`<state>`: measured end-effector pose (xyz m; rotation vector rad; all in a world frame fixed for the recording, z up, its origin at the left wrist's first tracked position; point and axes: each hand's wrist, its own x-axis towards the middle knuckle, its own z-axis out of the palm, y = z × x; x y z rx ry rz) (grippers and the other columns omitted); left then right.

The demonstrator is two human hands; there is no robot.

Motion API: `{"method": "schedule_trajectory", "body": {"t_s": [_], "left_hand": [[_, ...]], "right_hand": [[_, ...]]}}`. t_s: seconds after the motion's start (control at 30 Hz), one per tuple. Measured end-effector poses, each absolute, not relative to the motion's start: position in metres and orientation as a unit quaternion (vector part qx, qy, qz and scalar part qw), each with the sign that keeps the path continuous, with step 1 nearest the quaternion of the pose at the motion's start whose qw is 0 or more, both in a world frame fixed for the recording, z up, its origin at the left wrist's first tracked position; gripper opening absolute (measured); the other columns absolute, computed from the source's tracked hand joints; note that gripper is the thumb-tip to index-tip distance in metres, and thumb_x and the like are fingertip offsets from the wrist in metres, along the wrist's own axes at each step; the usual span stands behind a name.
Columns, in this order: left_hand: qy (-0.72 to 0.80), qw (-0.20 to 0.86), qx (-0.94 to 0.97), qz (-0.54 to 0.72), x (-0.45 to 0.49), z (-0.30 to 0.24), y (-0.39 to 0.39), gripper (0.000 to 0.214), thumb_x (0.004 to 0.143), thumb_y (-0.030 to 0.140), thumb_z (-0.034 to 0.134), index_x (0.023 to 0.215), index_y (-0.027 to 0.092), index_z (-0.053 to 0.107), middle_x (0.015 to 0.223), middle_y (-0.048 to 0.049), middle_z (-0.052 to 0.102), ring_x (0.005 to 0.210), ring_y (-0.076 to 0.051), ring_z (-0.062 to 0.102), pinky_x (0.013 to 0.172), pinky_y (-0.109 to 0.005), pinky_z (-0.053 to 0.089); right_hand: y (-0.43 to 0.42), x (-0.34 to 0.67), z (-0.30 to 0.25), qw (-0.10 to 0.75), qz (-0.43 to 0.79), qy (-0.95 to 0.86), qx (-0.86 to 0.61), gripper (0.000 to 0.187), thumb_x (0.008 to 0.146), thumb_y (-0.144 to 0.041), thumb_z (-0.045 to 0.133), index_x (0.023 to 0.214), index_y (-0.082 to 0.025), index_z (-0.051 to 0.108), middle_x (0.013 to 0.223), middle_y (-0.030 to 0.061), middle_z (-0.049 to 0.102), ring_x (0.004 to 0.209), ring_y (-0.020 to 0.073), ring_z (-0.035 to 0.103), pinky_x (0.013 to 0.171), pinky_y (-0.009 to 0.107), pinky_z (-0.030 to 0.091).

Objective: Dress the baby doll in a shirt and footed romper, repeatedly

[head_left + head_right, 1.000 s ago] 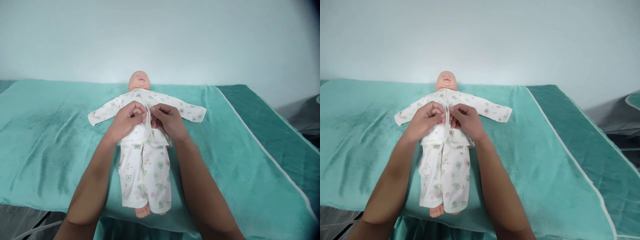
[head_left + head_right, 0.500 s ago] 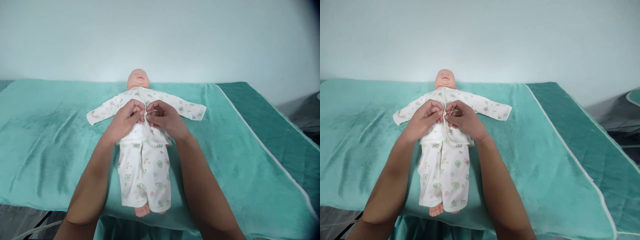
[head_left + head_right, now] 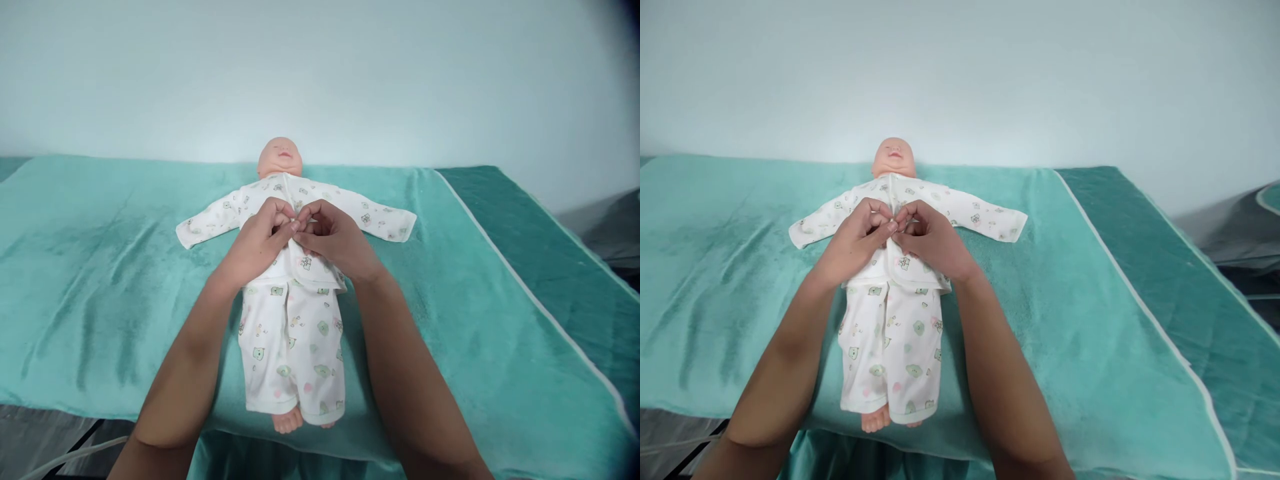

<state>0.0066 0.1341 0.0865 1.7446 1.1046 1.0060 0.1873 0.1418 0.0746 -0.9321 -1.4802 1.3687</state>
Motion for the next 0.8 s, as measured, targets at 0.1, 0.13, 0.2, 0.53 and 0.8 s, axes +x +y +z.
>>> {"method": "schedule_trajectory", "body": {"t_s": [0.1,0.13,0.2,0.53,0.8], "left_hand": [[0.407,0.457,0.669,0.422,0.0057,0.085,0.1365,0.013,0.099,0.035,0.057,0.102,0.024,0.051,0.07,0.0052,0.055,0.068,-0.012,0.053,0.066,-0.027,0.04],[0.397,0.469,0.664,0.426,0.005,0.0848,0.1372,0.013,0.098,0.035,0.058,0.102,0.024,0.052,0.07,0.0051,0.055,0.069,-0.012,0.054,0.066,-0.026,0.041],[0.386,0.48,0.661,0.429,0.0039,0.0847,0.1381,0.013,0.098,0.035,0.059,0.101,0.024,0.052,0.069,0.0051,0.055,0.068,-0.011,0.054,0.065,-0.026,0.04],[0.384,0.499,0.644,0.435,0.0021,0.0886,0.1387,0.01,0.097,0.03,0.06,0.099,0.022,0.054,0.066,0.0044,0.059,0.065,-0.011,0.054,0.065,-0.024,0.043],[0.385,0.506,0.647,0.422,-0.0005,0.0895,0.1395,0.011,0.096,0.032,0.06,0.1,0.023,0.054,0.067,0.0035,0.059,0.068,-0.013,0.058,0.067,-0.026,0.046]], "right_hand": [[0.1416,0.188,0.0758,0.449,0.557,-0.593,-0.37,0.024,0.081,-0.033,0.08,0.094,-0.022,0.062,0.065,-0.0065,0.053,0.055,0.0078,0.048,0.049,0.022,0.038],[0.1415,0.1881,0.0763,0.451,0.559,-0.591,-0.367,0.025,0.082,-0.035,0.079,0.095,-0.022,0.062,0.065,-0.0062,0.053,0.055,0.0079,0.049,0.049,0.022,0.038],[0.1415,0.1879,0.077,0.456,0.563,-0.587,-0.362,0.024,0.086,-0.038,0.076,0.096,-0.022,0.062,0.065,-0.0057,0.055,0.055,0.0081,0.05,0.049,0.021,0.038],[0.1425,0.1851,0.0785,0.467,0.581,-0.565,-0.353,0.018,0.086,-0.031,0.073,0.096,-0.021,0.062,0.064,-0.0064,0.057,0.053,0.0072,0.052,0.047,0.02,0.039],[0.1419,0.1855,0.0788,0.462,0.589,-0.563,-0.351,0.018,0.086,-0.032,0.073,0.096,-0.021,0.062,0.068,-0.0053,0.061,0.054,0.0072,0.053,0.048,0.02,0.039]]}}
